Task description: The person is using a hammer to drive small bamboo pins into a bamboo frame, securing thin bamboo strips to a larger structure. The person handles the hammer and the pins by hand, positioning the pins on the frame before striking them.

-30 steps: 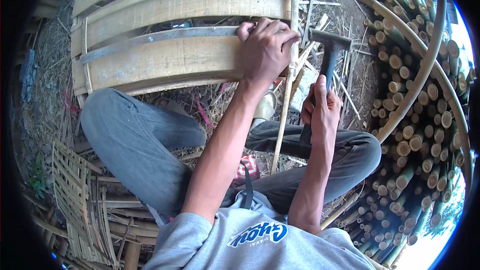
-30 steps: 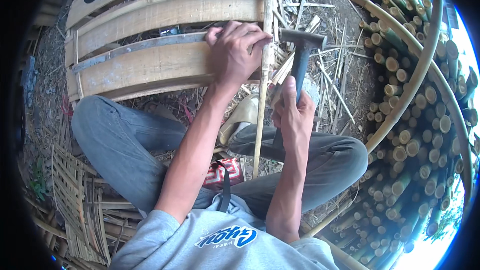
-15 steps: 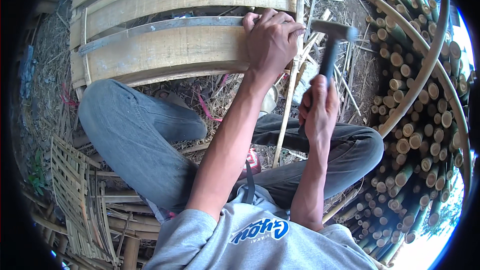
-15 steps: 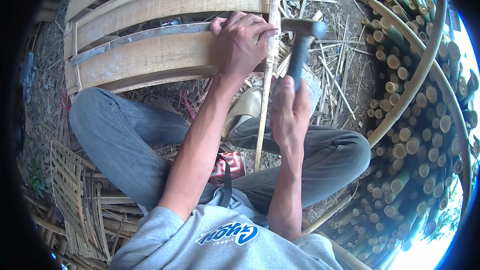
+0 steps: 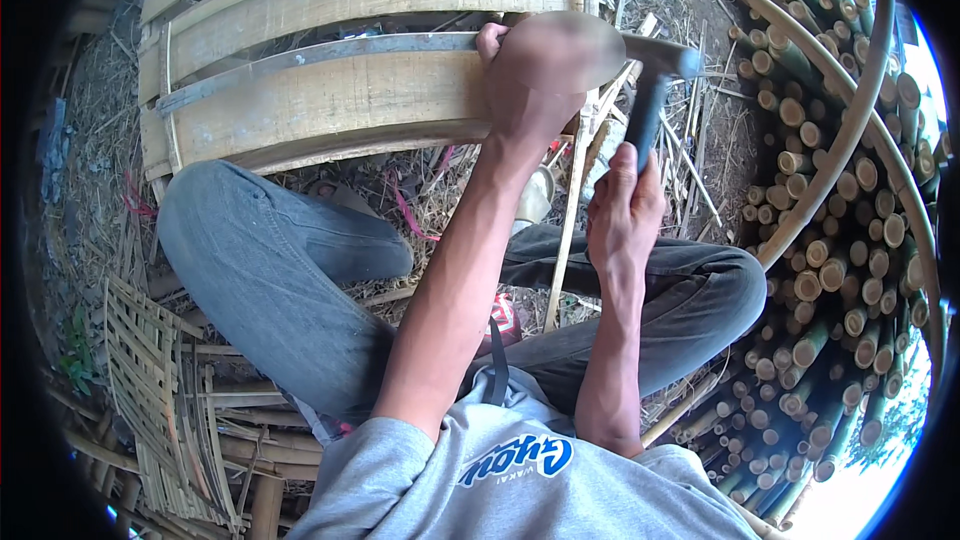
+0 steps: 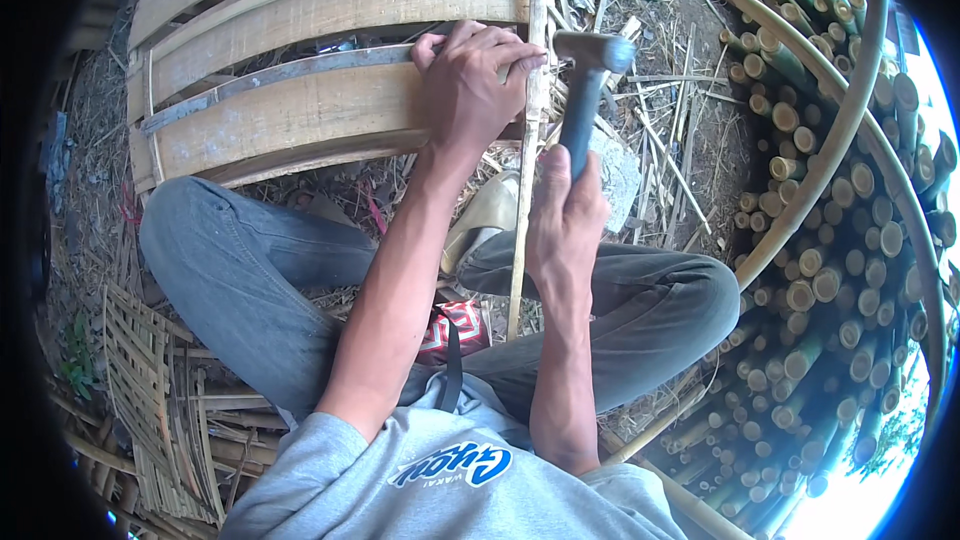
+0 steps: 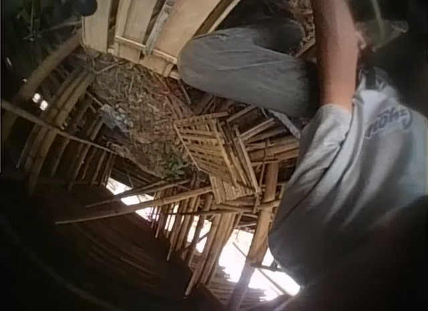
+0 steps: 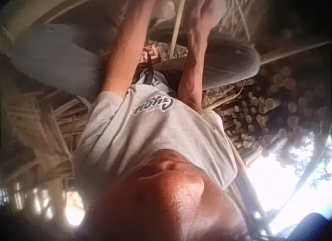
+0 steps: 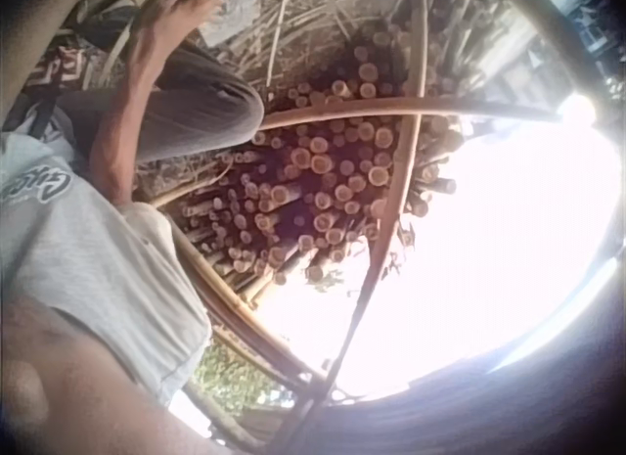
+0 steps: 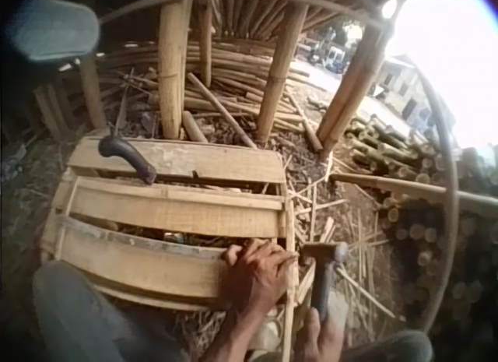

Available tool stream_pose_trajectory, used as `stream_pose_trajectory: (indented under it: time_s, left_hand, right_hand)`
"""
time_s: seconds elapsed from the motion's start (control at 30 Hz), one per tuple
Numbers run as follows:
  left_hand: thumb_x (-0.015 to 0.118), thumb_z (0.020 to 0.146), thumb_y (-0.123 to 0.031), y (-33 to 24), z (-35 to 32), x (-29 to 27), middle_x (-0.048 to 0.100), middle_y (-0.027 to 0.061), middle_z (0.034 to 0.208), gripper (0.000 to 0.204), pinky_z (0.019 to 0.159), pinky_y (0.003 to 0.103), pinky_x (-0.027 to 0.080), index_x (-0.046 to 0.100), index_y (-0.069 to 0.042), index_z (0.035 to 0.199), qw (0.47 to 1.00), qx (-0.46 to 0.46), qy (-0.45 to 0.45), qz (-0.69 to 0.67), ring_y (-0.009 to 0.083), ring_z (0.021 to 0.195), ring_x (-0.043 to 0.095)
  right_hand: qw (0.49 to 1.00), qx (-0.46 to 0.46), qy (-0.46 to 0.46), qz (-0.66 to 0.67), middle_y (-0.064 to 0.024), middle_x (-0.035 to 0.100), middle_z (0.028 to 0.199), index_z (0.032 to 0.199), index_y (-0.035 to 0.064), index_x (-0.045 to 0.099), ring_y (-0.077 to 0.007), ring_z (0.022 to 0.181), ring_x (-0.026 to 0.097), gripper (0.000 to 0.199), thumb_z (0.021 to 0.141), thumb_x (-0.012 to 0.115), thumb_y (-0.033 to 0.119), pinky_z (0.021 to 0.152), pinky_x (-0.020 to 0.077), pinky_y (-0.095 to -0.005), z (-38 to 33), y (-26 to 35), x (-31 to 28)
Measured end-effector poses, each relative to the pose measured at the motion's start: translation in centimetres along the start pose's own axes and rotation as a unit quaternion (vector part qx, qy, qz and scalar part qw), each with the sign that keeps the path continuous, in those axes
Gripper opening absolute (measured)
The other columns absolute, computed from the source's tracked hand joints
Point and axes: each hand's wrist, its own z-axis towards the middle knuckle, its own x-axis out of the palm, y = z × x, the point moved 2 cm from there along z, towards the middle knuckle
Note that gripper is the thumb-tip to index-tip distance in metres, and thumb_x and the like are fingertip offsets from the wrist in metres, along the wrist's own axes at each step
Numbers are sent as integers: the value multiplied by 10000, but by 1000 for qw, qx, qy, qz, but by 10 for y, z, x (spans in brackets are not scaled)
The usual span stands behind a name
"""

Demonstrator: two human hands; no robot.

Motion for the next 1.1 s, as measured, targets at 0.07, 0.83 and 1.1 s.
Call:
stream_pose_trajectory:
  time_s: [0.07,0.83,1.1]
  left_hand:
    - [791,861,-282,2,1,-1,763,-73,904,72,979,457,294,823,-219,844,1000,-6,-1,9,139,956,654]
    - [798,851,-302,-3,-3,-4,775,-55,908,96,984,454,298,829,-210,853,1000,-19,10,-14,150,973,652]
    - [800,830,-246,-1,0,-2,776,-61,917,52,976,451,304,824,-200,839,1000,-16,-7,6,140,968,653]
  right_hand:
    - [995,-19,2,-101,-36,522,624,1069,-18,599,-134,555,487,445,1109,461,403,519,389,-355,4,3,6]
    - [999,17,-25,-34,-70,498,595,965,-33,593,-143,522,453,466,1103,464,392,498,366,-357,2,6,7]
    - [995,-13,-23,-93,-156,548,610,975,-41,590,-251,541,559,461,1100,458,383,537,413,-423,0,17,9]
